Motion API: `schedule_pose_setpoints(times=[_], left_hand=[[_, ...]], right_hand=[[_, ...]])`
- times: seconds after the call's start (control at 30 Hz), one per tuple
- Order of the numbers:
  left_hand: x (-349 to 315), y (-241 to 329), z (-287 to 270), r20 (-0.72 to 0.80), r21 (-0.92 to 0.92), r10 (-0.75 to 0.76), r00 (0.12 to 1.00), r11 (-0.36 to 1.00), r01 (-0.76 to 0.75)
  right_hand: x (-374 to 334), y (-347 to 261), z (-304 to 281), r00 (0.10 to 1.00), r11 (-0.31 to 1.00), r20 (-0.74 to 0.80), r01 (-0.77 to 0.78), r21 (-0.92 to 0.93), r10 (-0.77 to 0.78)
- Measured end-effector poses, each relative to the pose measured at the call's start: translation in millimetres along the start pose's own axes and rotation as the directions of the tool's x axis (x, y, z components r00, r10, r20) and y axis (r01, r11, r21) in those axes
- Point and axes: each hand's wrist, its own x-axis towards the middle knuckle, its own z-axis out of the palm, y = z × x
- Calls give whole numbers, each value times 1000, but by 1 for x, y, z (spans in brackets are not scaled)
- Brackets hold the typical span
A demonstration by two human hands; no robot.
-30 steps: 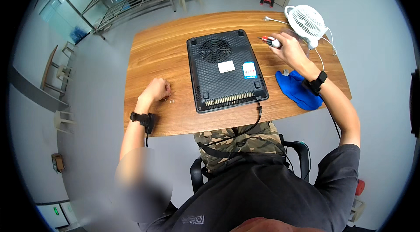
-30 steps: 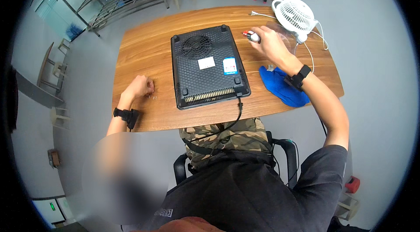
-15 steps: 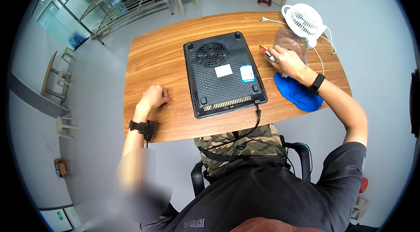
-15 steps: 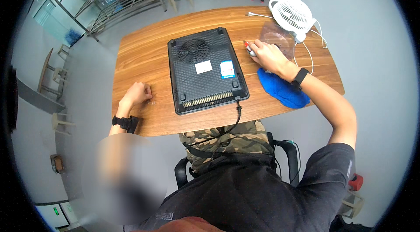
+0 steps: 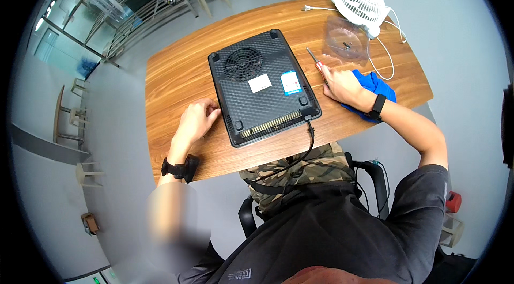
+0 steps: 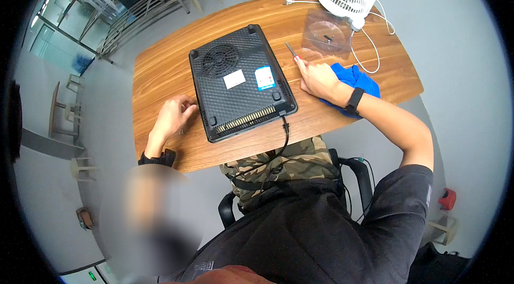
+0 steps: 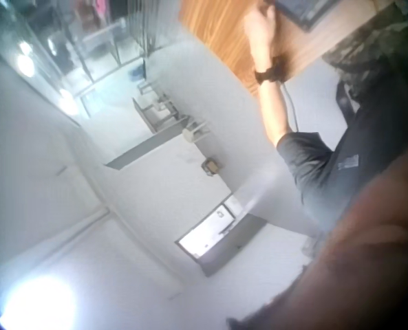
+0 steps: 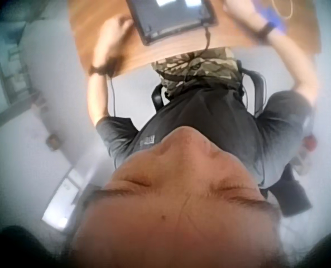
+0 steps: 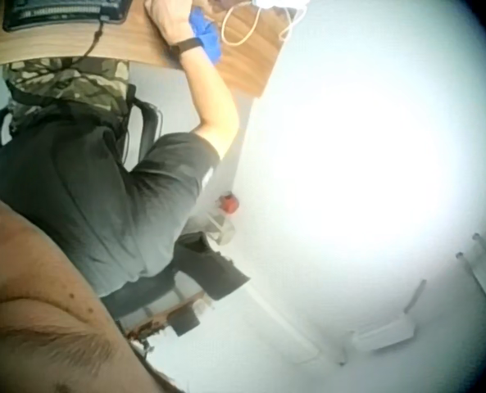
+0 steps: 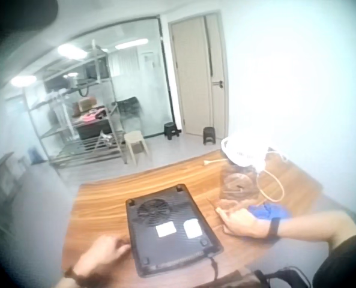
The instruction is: The person wipes the surface of an induction cooktop with a blue cloth, then flips it over. Using a screwdriver, they remove several screws from the back panel and open the casing to expose the internal components.
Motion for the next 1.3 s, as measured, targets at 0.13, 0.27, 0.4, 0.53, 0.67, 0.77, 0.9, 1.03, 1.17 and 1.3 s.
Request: schedule_pose_setpoints(times=[0.13, 0.27, 0.4, 0.53, 0.67, 0.77, 0.9, 1.03, 1.17, 1.3], left_hand=[[2, 17, 2, 59, 1, 11, 998, 1000, -11], [4, 18, 7, 38, 25, 36, 999, 999, -37], [-7, 16, 10, 16, 8, 2, 1000, 1000, -3], [-24, 25, 16, 24, 46, -53, 998, 998, 51], [-34, 41, 24, 77, 64, -71, 995, 996, 66], [-35, 47, 26, 100, 128, -77, 992, 990, 64], [-32, 47, 30, 101, 148, -82, 992, 987, 66], [-25, 42, 55, 16, 198, -45, 999, 979, 41], [-25, 52, 58, 57, 260, -93, 994, 963, 75], [-27, 44, 62, 25, 114, -17, 1000, 993, 14]], right_hand=[[2, -3, -11, 993, 998, 104, -53, 32, 50], [-3, 2, -11, 987, 999, 154, -44, -15, 46], [-2, -10, -38, 987, 999, 159, -19, -38, 25], [-12, -37, -54, 997, 996, -14, 77, 41, -76], [-13, -60, -59, 964, 912, -28, 258, 319, -263], [-10, -64, -47, 966, 937, 31, 239, 255, -255], [-1, -69, -39, 976, 958, 48, 197, 208, -211], [3, -70, -30, 981, 962, 10, 191, 195, -196], [3, -76, -35, 994, 973, 32, 99, 209, -108], [5, -76, -39, 989, 958, 148, -25, 284, -18]])
